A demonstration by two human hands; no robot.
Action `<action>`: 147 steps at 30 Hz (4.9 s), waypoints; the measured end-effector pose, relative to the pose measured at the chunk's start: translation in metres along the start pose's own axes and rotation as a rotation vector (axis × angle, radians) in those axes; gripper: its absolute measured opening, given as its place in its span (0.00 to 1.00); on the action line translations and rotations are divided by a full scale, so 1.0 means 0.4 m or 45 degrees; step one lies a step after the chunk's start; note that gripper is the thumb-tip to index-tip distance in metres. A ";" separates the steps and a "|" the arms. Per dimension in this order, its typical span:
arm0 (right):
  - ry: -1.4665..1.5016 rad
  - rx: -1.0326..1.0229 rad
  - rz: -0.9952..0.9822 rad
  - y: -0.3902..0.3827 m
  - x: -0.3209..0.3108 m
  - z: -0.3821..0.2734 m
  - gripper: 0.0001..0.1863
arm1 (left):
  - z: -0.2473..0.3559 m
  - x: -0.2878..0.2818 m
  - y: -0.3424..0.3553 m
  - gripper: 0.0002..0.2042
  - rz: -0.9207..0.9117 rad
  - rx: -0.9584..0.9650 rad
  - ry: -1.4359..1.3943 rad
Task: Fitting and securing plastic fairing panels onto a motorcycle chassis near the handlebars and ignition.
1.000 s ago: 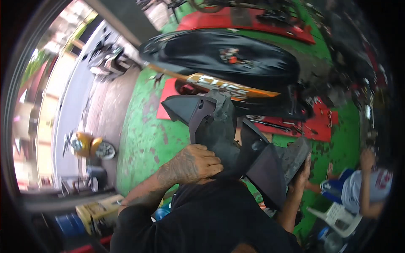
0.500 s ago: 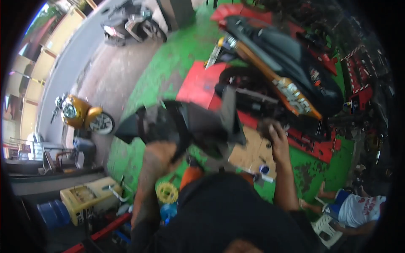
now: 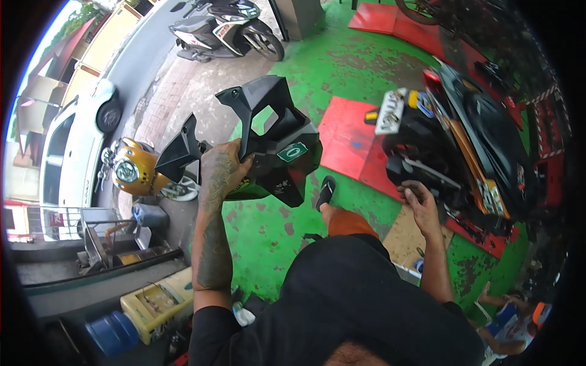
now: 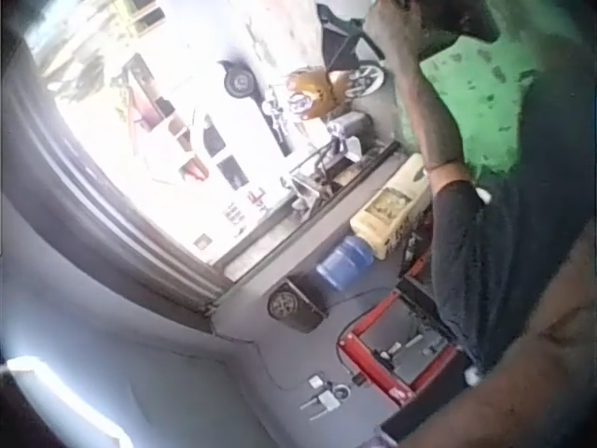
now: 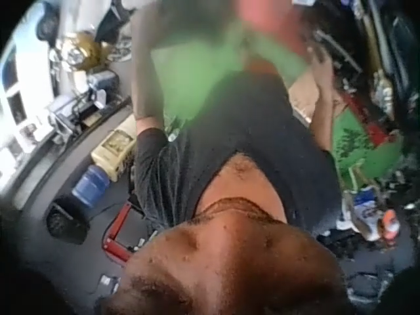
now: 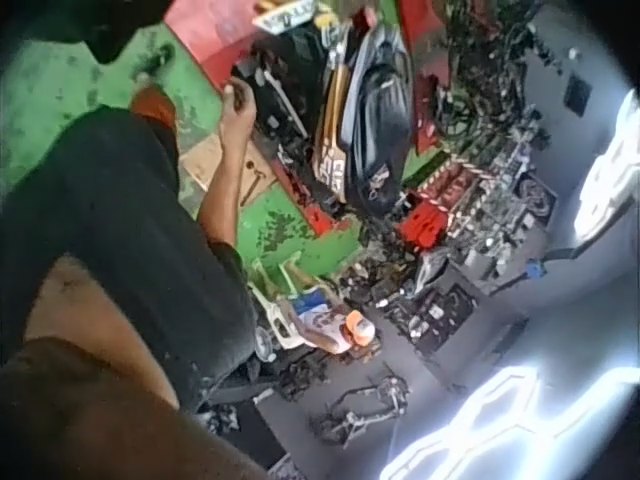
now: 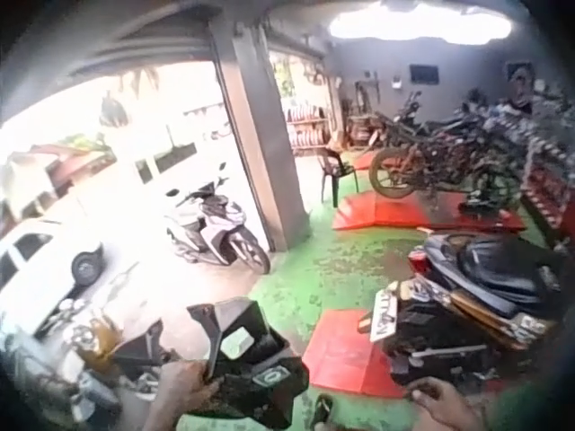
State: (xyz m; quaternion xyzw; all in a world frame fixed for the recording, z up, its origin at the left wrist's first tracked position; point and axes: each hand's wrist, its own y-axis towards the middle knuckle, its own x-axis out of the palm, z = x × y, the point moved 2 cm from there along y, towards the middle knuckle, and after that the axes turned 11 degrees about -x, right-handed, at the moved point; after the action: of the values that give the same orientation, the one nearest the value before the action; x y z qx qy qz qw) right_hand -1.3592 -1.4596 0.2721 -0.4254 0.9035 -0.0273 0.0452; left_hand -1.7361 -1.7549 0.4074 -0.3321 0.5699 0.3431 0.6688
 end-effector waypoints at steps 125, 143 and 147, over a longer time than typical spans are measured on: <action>0.831 -0.688 3.986 0.393 -3.281 0.643 0.23 | 4.915 1.334 1.297 0.41 -0.785 1.496 -0.135; 0.282 0.093 4.197 0.249 -3.231 0.812 0.13 | 4.987 1.352 1.215 0.39 -0.756 1.590 -0.106; 0.346 0.254 4.320 0.190 -3.244 0.874 0.17 | 5.004 1.348 1.206 0.40 -0.781 1.564 0.049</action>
State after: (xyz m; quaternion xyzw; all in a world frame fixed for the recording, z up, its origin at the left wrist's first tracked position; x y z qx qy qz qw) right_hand -0.5580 -0.4142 -0.0065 -0.9526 -0.3008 0.0377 0.0260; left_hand -1.0084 0.2225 0.1077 -0.0451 0.5531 -0.2532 0.7925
